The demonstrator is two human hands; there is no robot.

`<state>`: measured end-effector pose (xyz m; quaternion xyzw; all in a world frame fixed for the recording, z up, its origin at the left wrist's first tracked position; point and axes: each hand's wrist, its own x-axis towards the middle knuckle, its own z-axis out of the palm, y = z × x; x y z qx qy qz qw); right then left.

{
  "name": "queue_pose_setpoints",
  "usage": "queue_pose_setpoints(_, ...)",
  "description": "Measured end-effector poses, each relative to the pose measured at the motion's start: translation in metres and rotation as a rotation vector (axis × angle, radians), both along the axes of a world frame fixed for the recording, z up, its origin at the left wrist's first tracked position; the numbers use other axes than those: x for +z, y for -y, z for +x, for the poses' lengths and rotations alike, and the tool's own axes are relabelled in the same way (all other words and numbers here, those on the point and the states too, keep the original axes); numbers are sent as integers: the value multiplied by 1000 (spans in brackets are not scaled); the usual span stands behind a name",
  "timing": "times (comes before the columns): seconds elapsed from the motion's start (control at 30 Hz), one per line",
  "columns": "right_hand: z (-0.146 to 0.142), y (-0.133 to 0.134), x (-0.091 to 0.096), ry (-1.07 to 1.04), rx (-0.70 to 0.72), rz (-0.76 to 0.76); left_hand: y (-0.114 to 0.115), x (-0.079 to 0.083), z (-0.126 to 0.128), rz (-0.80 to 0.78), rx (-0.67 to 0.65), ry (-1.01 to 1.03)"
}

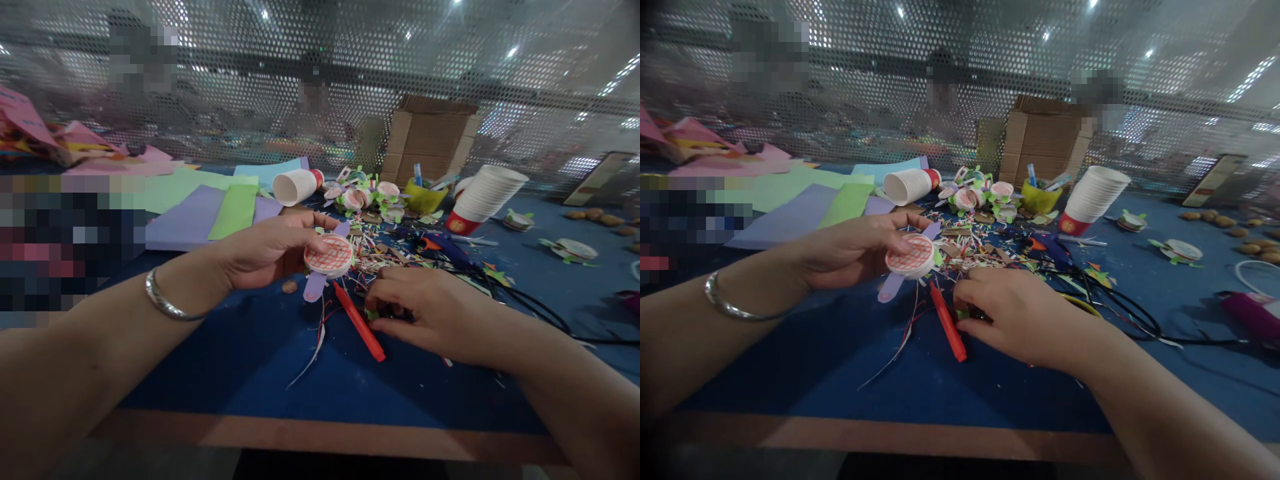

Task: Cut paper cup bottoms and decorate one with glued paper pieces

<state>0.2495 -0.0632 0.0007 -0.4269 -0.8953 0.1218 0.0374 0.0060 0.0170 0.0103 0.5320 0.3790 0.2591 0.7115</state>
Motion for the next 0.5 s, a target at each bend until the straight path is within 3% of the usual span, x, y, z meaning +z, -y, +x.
queue_pose_setpoints(0.5,-3,-2,-6,-40,23,17,-2,-3,-2,36,-33,-17)
